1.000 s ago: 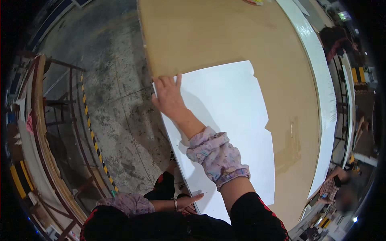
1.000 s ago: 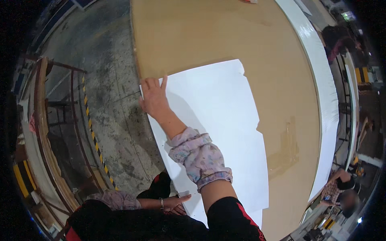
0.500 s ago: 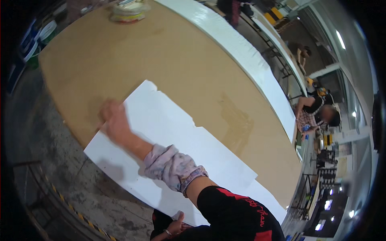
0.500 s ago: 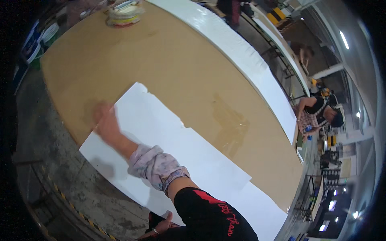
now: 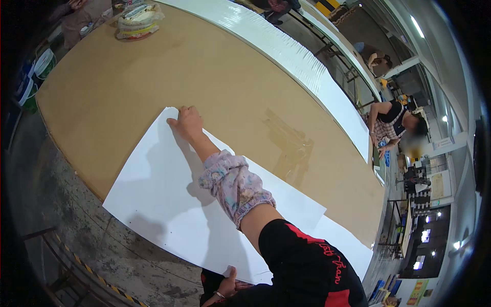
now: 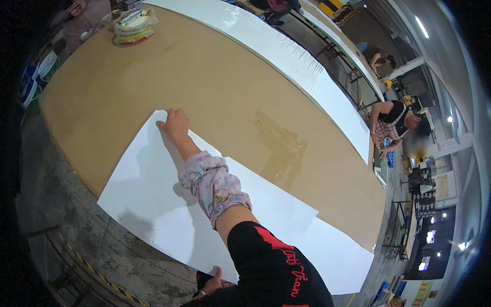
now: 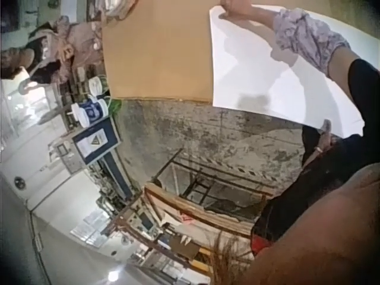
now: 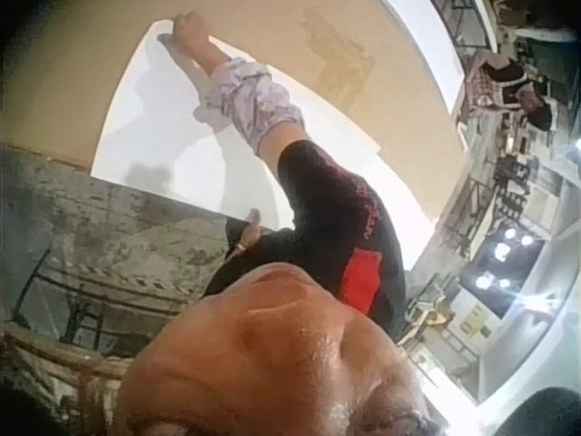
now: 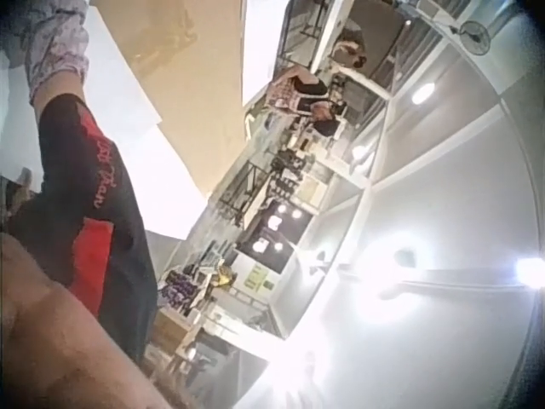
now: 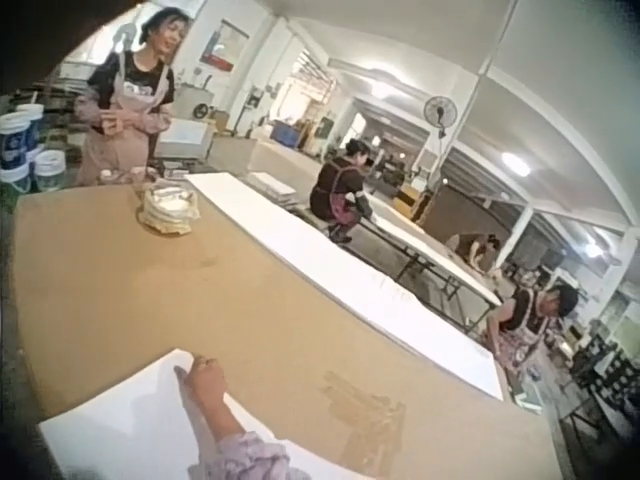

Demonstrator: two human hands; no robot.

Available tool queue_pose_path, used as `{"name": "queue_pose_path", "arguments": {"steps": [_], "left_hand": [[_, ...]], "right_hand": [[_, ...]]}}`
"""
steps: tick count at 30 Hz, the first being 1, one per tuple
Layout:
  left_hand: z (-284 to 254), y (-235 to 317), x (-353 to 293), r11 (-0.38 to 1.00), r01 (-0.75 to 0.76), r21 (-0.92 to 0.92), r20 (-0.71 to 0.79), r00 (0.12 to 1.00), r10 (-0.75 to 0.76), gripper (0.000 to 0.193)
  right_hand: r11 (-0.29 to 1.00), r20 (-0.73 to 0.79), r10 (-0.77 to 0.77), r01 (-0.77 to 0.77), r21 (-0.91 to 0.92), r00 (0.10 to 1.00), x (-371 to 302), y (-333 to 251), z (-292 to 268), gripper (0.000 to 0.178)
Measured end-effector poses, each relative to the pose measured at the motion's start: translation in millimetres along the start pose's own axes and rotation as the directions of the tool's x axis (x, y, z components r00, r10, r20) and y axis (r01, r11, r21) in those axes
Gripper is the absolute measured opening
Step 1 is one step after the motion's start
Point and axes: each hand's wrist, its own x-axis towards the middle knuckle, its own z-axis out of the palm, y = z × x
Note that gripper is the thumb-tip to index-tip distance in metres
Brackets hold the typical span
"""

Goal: Stacking and aligning large white paper sheets on a production table.

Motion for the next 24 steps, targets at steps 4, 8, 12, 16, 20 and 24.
{"name": "queue_pose_path", "arguments": {"steps": [4,8,12,16,20,24], "left_hand": [[47,4,-32,0.948,-0.016,0.317,-0.133,0.989,0.061,0.072],[12,1,-32,0.88,-0.167,0.444,-0.032,0.979,0.202,0.069],[31,-12,-8,0.87,-0.207,0.446,0.011,0.974,0.226,0.067],[21,-18,2,0.841,-0.242,0.484,-0.066,0.948,0.311,0.093],[12,-30,-3,0.776,-0.263,0.573,-0.112,0.913,0.392,0.094],[14,-32,9,0.686,-0.223,0.693,-0.106,0.909,0.403,0.093]], "right_hand": [[0.984,-0.052,-0.058,0.066,0.166,0.997,1,4,5,0.051],[0.993,0.017,-0.113,0.112,0.045,0.993,-3,-34,46,0.056],[0.982,0.136,-0.07,0.044,0.181,0.988,34,49,17,0.041],[0.926,-0.021,-0.276,0.272,0.263,0.961,26,29,9,0.036],[0.967,0.074,-0.231,0.22,0.125,0.97,16,7,40,0.047],[0.944,0.143,-0.294,0.265,0.195,0.945,31,39,30,0.047]]}}
